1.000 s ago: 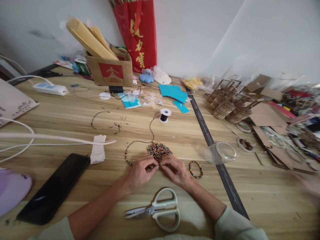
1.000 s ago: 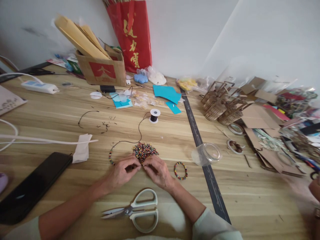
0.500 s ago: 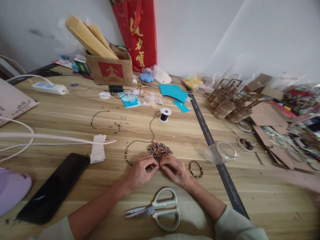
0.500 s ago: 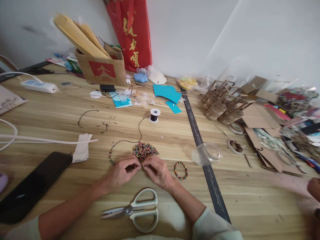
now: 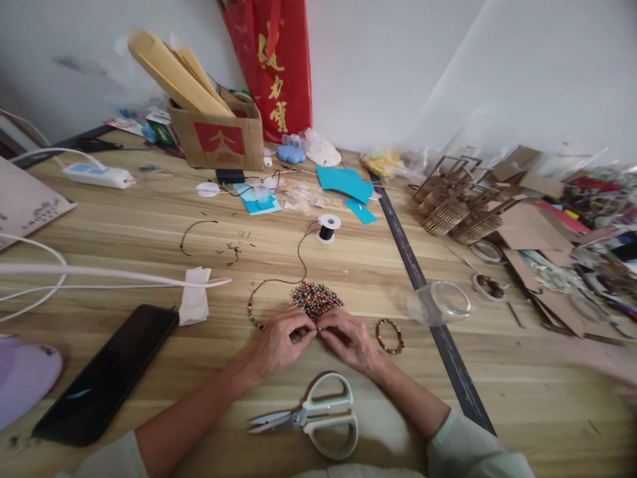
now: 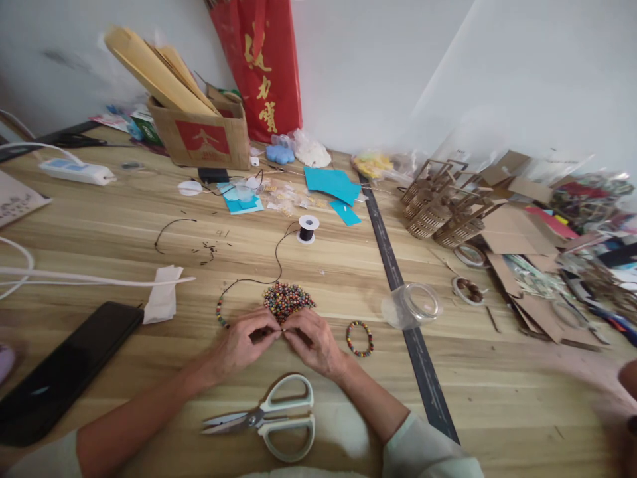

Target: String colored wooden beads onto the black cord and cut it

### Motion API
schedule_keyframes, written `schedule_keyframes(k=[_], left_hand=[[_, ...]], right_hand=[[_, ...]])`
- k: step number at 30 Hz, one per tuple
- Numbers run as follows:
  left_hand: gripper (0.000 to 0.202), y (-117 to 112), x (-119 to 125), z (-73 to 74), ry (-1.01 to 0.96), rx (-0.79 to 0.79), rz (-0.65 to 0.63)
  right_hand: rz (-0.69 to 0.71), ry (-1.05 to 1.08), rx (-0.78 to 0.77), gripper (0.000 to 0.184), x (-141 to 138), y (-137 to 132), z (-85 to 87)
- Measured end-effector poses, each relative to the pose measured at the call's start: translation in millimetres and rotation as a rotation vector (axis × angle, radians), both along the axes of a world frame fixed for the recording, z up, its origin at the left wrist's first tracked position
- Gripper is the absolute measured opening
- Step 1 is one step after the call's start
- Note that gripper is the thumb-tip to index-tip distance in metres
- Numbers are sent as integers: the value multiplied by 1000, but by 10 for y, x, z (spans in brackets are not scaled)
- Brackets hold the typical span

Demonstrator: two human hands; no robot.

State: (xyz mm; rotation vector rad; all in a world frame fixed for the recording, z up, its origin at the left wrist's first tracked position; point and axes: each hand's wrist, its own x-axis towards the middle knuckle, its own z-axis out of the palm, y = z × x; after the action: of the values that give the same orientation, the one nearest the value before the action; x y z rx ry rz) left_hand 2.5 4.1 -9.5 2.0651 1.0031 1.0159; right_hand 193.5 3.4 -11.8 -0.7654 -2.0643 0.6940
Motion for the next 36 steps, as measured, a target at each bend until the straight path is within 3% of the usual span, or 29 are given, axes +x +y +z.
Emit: schedule_keyframes(k=[26, 36], left_hand=[[14, 8, -11, -81, -61, -1, 3], [11, -11, -18, -38, -28, -87, 38]], right_hand=[[-17, 15, 8, 7, 7, 4, 5], [-18, 16, 17, 6, 0, 9, -11]])
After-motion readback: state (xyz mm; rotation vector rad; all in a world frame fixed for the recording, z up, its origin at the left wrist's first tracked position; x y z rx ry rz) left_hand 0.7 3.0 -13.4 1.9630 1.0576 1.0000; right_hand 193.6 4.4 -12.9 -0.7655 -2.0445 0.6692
